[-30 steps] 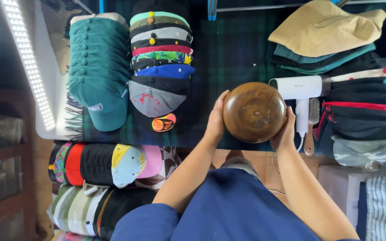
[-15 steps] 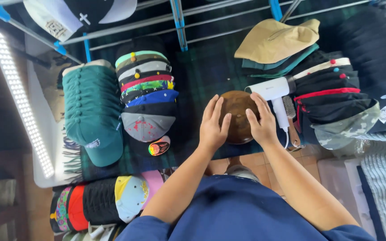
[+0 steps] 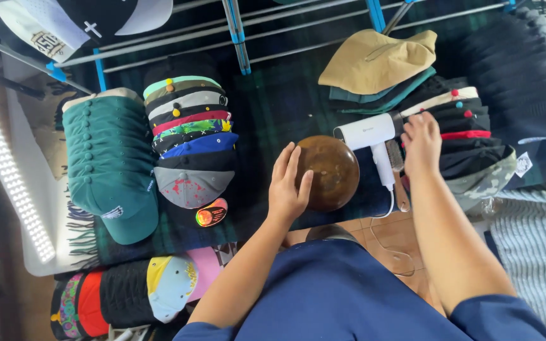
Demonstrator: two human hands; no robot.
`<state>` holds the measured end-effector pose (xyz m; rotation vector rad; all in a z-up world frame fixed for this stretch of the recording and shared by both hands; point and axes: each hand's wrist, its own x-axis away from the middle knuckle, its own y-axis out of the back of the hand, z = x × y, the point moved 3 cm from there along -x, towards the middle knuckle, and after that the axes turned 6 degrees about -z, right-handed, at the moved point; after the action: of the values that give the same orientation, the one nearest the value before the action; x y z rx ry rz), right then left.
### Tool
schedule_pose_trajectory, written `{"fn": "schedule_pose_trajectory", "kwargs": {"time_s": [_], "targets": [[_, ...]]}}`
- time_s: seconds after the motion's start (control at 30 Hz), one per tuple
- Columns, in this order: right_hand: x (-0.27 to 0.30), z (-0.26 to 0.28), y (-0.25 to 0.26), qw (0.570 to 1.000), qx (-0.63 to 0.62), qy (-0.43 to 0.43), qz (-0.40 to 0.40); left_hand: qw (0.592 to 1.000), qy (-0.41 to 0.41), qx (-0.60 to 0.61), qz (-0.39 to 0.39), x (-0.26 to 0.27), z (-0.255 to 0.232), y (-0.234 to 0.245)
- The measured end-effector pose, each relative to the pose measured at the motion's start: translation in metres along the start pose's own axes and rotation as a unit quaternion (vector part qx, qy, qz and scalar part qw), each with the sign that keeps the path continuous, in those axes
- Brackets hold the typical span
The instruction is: The person removes a hat from a cardboard box, cleans the surfaces of various hats using a wooden-handled brush, and applies steam to the hats with a white handheld steamer.
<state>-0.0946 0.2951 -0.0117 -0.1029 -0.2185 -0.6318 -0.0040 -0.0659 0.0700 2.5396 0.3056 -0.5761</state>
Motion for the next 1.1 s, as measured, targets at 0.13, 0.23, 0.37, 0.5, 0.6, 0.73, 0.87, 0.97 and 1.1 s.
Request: {"fn": "schedule_pose_trajectory", "kwargs": {"time_s": [0.13,0.23,0.37,0.5,0.6,0.73,0.87,0.97,1.1], "targets": [[-0.086,-0.010,-0.002,0.997,-0.053,-0.049,0.018,1.000,0.014,-0.003,-0.006,-0.009,-0.006,0.002],[-0.126,-0.014,-0.019,0.991,-0.094,-0.090,0.022,0.999,0.032,0.027,-0.013,-0.009,-0.009,0.000],[-0.098,0.050,-0.083,0.983,0.072,-0.164,-0.041,0.997,0.062,0.047,0.009,-0.021,-0.018,0.007],[-0.092,0.072,-0.101,0.953,0.158,-0.224,-0.133,0.992,0.104,0.063,0.026,-0.024,-0.024,0.005],[-0.081,0.100,-0.127,0.929,0.138,-0.290,-0.183,0.991,0.115,0.064,0.012,-0.024,-0.022,0.002],[-0.088,0.090,-0.127,0.918,0.154,-0.313,-0.188,0.991,0.117,0.058,0.001,-0.023,-0.023,0.002],[-0.054,0.104,-0.144,0.956,-0.106,-0.249,-0.113,0.991,0.119,0.058,0.002,-0.027,-0.022,0.002],[-0.028,0.076,-0.146,0.975,-0.125,-0.184,-0.003,0.991,0.121,0.053,-0.017,-0.020,-0.018,-0.005],[-0.007,0.043,-0.200,0.980,-0.042,-0.116,0.153,0.992,0.110,0.050,-0.035,-0.022,-0.013,-0.005]]}}
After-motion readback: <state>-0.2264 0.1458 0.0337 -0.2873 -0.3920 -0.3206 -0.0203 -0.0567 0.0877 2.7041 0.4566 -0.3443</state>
